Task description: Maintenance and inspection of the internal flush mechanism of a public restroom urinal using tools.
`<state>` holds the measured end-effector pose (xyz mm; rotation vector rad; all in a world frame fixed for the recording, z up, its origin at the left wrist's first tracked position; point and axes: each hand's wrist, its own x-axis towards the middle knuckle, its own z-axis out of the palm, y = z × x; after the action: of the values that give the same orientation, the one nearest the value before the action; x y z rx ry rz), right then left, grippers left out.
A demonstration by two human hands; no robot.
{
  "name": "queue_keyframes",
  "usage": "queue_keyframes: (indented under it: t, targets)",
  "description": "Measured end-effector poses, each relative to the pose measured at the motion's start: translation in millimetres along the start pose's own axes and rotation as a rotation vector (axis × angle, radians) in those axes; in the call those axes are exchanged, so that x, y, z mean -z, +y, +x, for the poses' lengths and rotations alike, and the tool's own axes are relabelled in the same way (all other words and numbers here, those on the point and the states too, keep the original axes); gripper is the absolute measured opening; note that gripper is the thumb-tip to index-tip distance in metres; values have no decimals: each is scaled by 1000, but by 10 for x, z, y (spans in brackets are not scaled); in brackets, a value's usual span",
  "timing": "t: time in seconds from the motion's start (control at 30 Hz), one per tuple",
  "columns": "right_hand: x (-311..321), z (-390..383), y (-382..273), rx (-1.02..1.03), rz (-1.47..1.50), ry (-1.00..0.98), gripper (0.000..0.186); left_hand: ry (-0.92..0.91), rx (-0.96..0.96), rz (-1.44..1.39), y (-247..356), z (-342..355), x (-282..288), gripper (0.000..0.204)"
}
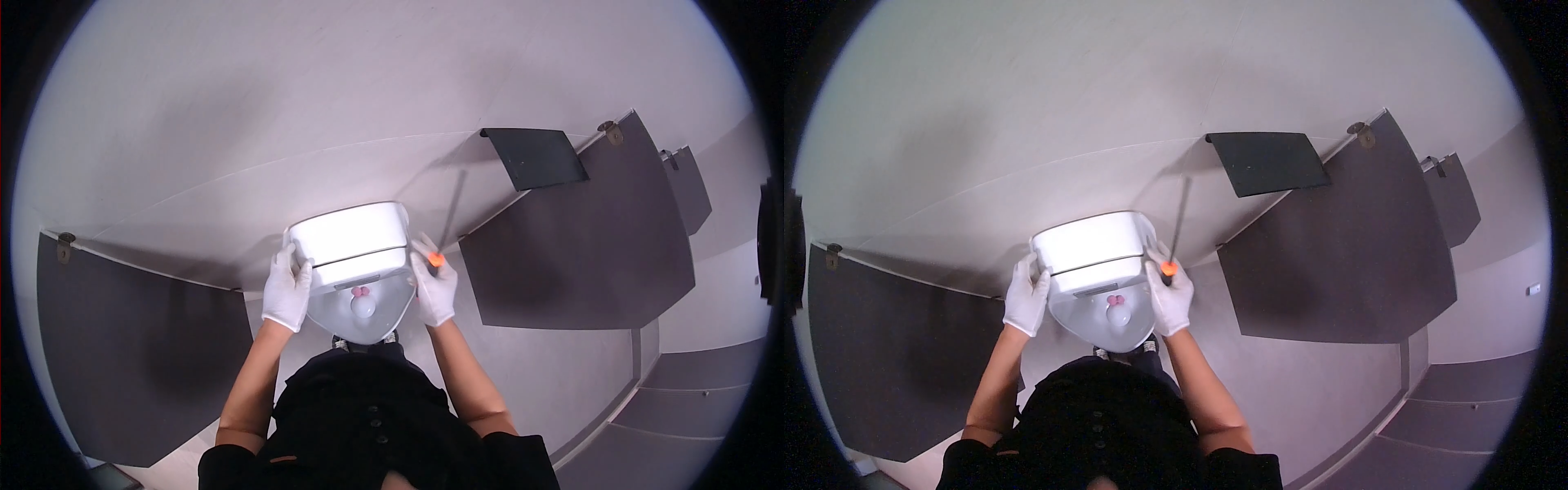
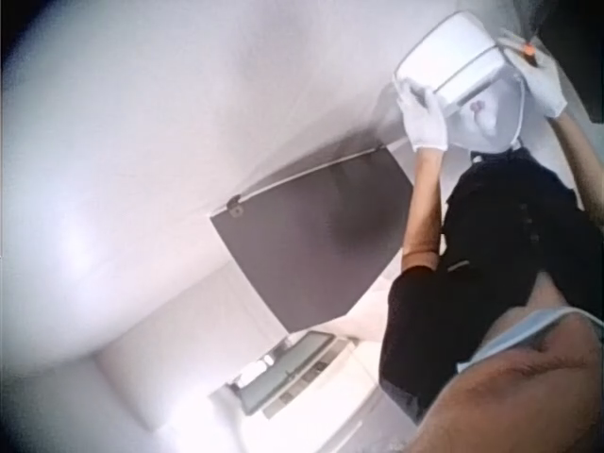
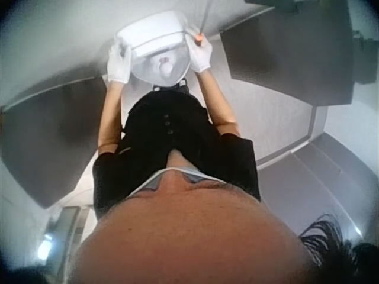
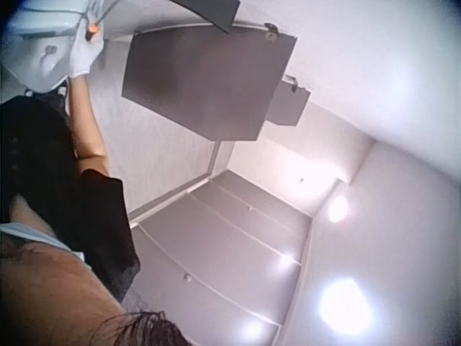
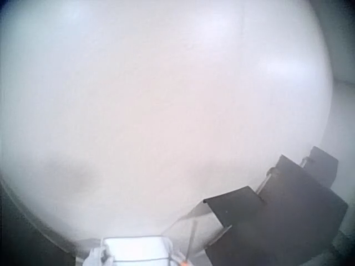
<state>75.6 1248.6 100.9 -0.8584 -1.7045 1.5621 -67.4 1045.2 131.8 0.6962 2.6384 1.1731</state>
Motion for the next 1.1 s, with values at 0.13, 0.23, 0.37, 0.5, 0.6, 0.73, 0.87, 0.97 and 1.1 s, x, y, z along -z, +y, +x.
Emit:
queue_keyframes:
  t: [0.13,0.23,0.37,0.5,0.6,0.73,0.87,0.97,1.1]
  targets:
    - [302,-404,40,-73,3,54,25,4,2,-49,-266,-136,169,42]
    - [551,-782,302,-218,-7,143,22,-66,111,-92,-609,-213,152,42]
    - [858,-1350,839,-448,-45,337,20,-126,165,-141,-1223,-339,-14,42]
    - [1186,-1980,1214,-728,66,417,20,-249,203,-125,-1568,-509,-154,40]
    - [1446,-2358,1418,-869,87,387,21,-249,131,-45,-1608,-635,-215,39]
    - [1815,-2654,1614,-912,-48,290,22,-318,160,57,-1195,-798,-127,39]
    - [2419,-2962,2021,-966,-98,211,21,-300,154,28,-1022,-1149,-146,37]
    - [2957,-3254,2378,-1057,-109,159,20,-275,133,122,-933,-1572,-253,37]
    - [3791,-3776,2720,-1077,-86,136,13,-296,127,204,-834,-2372,-582,40]
